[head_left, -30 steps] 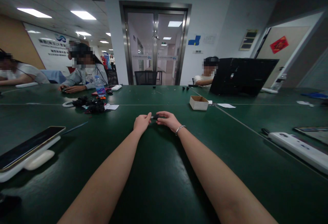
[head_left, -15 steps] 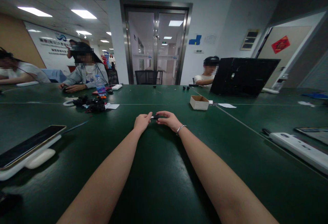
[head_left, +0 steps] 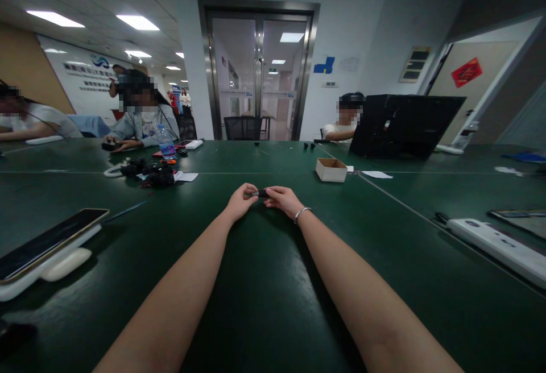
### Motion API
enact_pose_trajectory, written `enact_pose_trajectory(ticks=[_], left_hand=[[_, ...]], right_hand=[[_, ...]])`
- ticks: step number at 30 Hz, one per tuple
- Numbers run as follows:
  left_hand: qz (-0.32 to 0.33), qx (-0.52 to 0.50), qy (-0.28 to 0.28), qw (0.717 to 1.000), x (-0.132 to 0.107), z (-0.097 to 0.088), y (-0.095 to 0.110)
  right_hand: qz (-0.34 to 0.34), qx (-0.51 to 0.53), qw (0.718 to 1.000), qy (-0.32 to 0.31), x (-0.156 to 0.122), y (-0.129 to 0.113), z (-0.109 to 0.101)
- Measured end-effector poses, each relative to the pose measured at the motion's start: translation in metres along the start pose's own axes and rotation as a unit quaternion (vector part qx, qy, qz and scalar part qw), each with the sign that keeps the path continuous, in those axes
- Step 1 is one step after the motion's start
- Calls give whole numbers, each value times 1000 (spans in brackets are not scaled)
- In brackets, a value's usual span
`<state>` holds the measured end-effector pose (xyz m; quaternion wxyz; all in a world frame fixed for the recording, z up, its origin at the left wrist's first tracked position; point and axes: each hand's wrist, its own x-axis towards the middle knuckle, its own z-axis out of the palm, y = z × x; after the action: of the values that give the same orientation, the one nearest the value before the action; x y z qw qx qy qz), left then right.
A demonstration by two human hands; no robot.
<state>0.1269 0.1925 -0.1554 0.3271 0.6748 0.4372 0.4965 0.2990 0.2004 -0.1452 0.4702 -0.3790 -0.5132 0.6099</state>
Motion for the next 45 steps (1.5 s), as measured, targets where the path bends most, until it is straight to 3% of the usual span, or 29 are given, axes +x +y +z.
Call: enact_pose_trajectory(ticks=[6, 10, 15, 19, 23, 26, 45], left_hand=[[-115, -33, 4, 993, 1, 2, 2], [-63, -19, 10, 998, 2, 2, -1], [-105, -20, -7, 994, 1, 1, 1], [-74, -16, 2, 997, 0, 2, 2], [-93, -17, -18, 995, 0, 2, 2], [-70, -7, -8, 998, 0, 1, 2], [-77, -41, -16, 996, 2, 0, 1]], right_hand=[[7, -13, 1000, -2, 0, 0, 2], [7, -14, 1000, -1, 0, 0, 2], [5, -18, 1000, -2, 0, 0, 2], [7, -15, 1000, -2, -1, -1, 2], [5, -11, 1000, -8, -2, -2, 2], [6, -16, 1000, -9, -2, -3, 3], [-4, -8, 999, -40, -3, -3, 1]])
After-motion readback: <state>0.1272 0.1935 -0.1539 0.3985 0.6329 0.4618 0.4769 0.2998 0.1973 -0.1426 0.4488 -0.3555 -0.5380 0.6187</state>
